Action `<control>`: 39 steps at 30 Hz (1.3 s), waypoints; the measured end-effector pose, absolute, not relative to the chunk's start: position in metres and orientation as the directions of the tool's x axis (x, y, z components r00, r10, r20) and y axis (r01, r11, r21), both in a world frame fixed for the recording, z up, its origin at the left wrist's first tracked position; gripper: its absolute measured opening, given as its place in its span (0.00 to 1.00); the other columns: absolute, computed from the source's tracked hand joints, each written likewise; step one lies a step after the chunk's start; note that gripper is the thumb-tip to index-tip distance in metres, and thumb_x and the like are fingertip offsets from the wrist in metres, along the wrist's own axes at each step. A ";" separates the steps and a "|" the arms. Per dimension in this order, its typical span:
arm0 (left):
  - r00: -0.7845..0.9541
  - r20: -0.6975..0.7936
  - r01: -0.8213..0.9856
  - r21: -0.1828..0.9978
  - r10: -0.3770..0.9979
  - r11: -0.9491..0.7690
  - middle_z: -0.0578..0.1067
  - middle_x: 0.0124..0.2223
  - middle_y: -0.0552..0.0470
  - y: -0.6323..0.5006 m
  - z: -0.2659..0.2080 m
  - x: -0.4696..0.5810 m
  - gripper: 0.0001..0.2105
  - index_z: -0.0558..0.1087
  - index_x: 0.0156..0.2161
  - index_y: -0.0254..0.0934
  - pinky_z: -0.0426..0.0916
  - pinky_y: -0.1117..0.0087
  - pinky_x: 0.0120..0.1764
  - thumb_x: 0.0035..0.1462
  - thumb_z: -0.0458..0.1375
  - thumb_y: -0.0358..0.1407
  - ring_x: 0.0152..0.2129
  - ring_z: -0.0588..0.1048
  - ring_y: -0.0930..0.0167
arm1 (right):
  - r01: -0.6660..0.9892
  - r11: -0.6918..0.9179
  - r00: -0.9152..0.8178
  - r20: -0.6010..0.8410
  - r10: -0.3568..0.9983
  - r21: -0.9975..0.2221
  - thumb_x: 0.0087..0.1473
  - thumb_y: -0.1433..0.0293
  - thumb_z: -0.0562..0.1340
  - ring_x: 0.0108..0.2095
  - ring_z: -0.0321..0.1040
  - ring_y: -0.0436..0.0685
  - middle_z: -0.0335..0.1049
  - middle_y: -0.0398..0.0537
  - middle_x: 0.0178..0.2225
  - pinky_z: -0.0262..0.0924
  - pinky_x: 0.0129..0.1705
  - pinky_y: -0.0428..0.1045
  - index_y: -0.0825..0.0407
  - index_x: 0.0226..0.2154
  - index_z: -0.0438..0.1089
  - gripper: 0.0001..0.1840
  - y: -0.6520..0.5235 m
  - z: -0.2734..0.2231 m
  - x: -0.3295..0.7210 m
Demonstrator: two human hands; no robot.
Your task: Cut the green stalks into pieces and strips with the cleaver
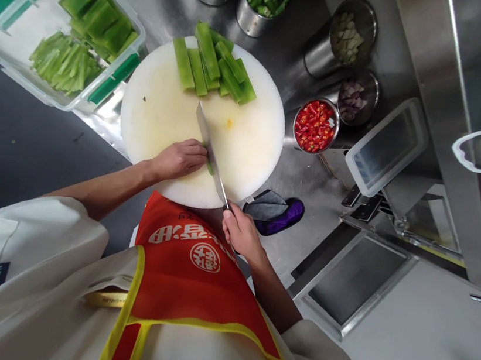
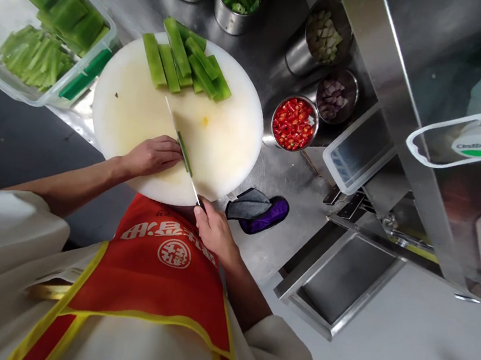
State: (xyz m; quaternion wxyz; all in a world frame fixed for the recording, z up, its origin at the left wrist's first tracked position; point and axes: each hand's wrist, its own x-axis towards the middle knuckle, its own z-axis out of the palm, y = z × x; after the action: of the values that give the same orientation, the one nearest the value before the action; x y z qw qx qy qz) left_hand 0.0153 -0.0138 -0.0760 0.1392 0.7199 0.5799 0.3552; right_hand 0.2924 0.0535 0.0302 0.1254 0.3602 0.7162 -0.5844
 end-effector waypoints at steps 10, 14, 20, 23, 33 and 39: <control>0.065 0.343 0.757 0.595 0.937 -0.270 0.79 0.44 0.46 -0.015 -0.078 0.016 0.12 0.78 0.43 0.39 0.74 0.64 0.48 0.68 0.51 0.36 0.44 0.76 0.68 | 0.671 -0.012 -0.690 -0.631 0.355 -0.741 0.71 0.59 0.48 0.18 0.61 0.47 0.64 0.37 0.23 0.59 0.24 0.43 0.50 0.52 0.68 0.20 0.051 0.044 0.309; 0.070 0.341 0.763 0.587 0.937 -0.270 0.80 0.43 0.46 -0.015 -0.078 0.015 0.12 0.78 0.43 0.38 0.74 0.64 0.48 0.69 0.51 0.36 0.43 0.76 0.68 | 0.669 -0.012 -0.693 -0.630 0.352 -0.743 0.71 0.58 0.48 0.18 0.61 0.47 0.64 0.37 0.23 0.59 0.24 0.43 0.50 0.48 0.68 0.19 0.053 0.042 0.309; 0.060 0.344 0.752 0.602 0.937 -0.270 0.80 0.44 0.46 -0.015 -0.077 0.016 0.12 0.78 0.43 0.38 0.74 0.65 0.48 0.69 0.51 0.36 0.43 0.76 0.68 | 0.692 0.013 -0.684 -0.651 0.329 -0.721 0.71 0.60 0.47 0.18 0.61 0.48 0.63 0.37 0.21 0.58 0.24 0.43 0.51 0.48 0.68 0.19 0.052 0.050 0.315; 0.070 0.353 0.756 0.592 0.933 -0.281 0.80 0.44 0.46 -0.014 -0.076 0.015 0.12 0.78 0.42 0.38 0.74 0.65 0.48 0.68 0.51 0.36 0.44 0.76 0.68 | 0.696 0.028 -0.682 -0.649 0.336 -0.717 0.71 0.59 0.47 0.19 0.62 0.48 0.64 0.37 0.22 0.58 0.25 0.43 0.50 0.50 0.68 0.19 0.051 0.048 0.313; 0.073 0.329 0.753 0.601 0.941 -0.268 0.79 0.45 0.44 -0.015 -0.077 0.015 0.12 0.78 0.45 0.38 0.73 0.63 0.49 0.69 0.51 0.36 0.44 0.76 0.67 | 0.648 0.002 -0.711 -0.603 0.363 -0.762 0.70 0.59 0.48 0.16 0.60 0.46 0.62 0.35 0.22 0.58 0.23 0.42 0.50 0.50 0.67 0.19 0.056 0.024 0.291; 0.135 0.298 0.813 0.512 0.945 -0.278 0.79 0.50 0.44 -0.008 -0.085 0.016 0.13 0.77 0.49 0.38 0.71 0.60 0.50 0.69 0.51 0.35 0.46 0.76 0.65 | 0.553 -0.095 -0.729 -0.536 0.426 -0.828 0.69 0.60 0.49 0.19 0.63 0.47 0.66 0.38 0.26 0.63 0.25 0.44 0.50 0.62 0.62 0.24 0.050 0.034 0.317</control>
State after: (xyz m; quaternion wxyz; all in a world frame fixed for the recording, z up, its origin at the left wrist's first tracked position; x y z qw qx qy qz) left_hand 0.0162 -0.0083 -0.0848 0.1136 0.7447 0.5901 0.2903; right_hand 0.3174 0.0499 0.0337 0.0494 0.3645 0.6710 -0.6438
